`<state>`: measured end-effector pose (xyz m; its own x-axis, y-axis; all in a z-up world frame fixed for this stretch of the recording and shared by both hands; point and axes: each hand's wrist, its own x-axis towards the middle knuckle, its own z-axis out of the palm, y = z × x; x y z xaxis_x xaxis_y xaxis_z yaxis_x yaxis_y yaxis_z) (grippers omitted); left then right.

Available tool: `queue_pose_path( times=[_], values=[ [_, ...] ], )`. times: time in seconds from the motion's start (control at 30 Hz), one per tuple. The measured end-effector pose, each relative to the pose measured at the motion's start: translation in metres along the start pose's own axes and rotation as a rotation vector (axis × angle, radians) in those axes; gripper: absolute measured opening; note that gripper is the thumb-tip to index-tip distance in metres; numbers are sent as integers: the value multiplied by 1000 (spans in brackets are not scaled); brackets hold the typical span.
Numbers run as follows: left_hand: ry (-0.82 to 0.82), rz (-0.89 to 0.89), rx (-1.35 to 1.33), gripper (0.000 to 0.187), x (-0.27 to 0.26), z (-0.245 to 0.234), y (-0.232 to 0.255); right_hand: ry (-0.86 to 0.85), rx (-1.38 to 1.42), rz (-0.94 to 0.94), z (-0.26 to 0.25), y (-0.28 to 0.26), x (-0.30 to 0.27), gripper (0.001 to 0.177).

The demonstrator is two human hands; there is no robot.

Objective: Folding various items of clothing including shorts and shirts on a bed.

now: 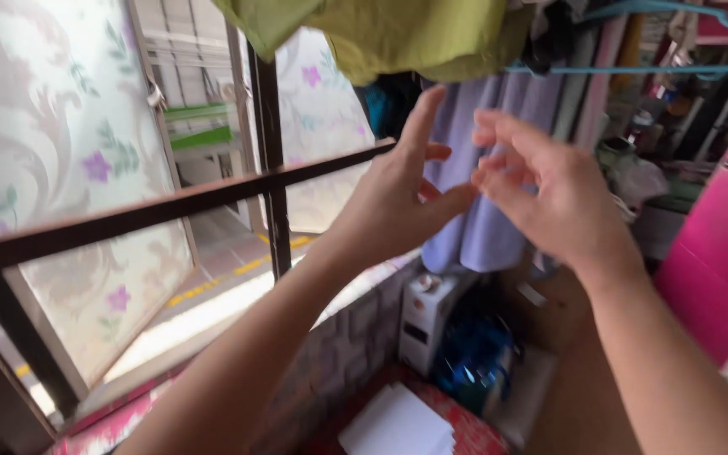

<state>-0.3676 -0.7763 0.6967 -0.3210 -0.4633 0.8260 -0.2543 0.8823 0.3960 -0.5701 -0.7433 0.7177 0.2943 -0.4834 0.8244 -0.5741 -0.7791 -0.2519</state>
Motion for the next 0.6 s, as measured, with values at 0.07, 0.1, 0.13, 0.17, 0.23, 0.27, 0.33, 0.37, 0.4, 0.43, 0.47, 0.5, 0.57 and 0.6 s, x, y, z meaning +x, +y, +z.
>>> queue_pose_path(
  times=[0.07,0.1,0.13,0.17,0.23,0.27,0.33,0.37,0.4,0.43,0.47,0.5,0.57,0.6],
  values=[
    [-8,28,56,111,29,-16,-25,15,8,-37,9,25,42,53],
    [-10,-14,85,115,43,-22,-35,26,-9,-64,13,39,62,53],
    [2,-49,117,119,61,-30,-42,35,-30,-104,15,50,88,53],
    [10,-35,128,119,79,-36,-53,44,-30,-122,17,56,111,53],
    [129,58,90,121,116,-45,-73,103,-102,-177,18,66,156,52],
    [139,76,114,121,136,-51,-77,120,-93,-202,17,81,184,52],
    [173,48,145,124,170,-59,-85,218,-129,-344,17,111,235,47],
    [179,53,158,124,182,-65,-80,224,-121,-355,17,119,251,47],
    [211,4,151,125,191,-68,-75,272,-133,-398,17,127,263,46],
    [243,-45,143,126,200,-71,-70,321,-144,-440,16,135,274,44],
    [248,-39,154,126,207,-73,-73,328,-138,-451,15,137,283,44],
    [241,-20,142,127,214,-74,-76,426,-246,-485,12,139,291,41],
    [240,0,141,127,224,-75,-80,528,-344,-526,9,147,304,39],
    [230,25,148,126,228,-76,-82,611,-429,-547,7,153,312,38]
  ],
)
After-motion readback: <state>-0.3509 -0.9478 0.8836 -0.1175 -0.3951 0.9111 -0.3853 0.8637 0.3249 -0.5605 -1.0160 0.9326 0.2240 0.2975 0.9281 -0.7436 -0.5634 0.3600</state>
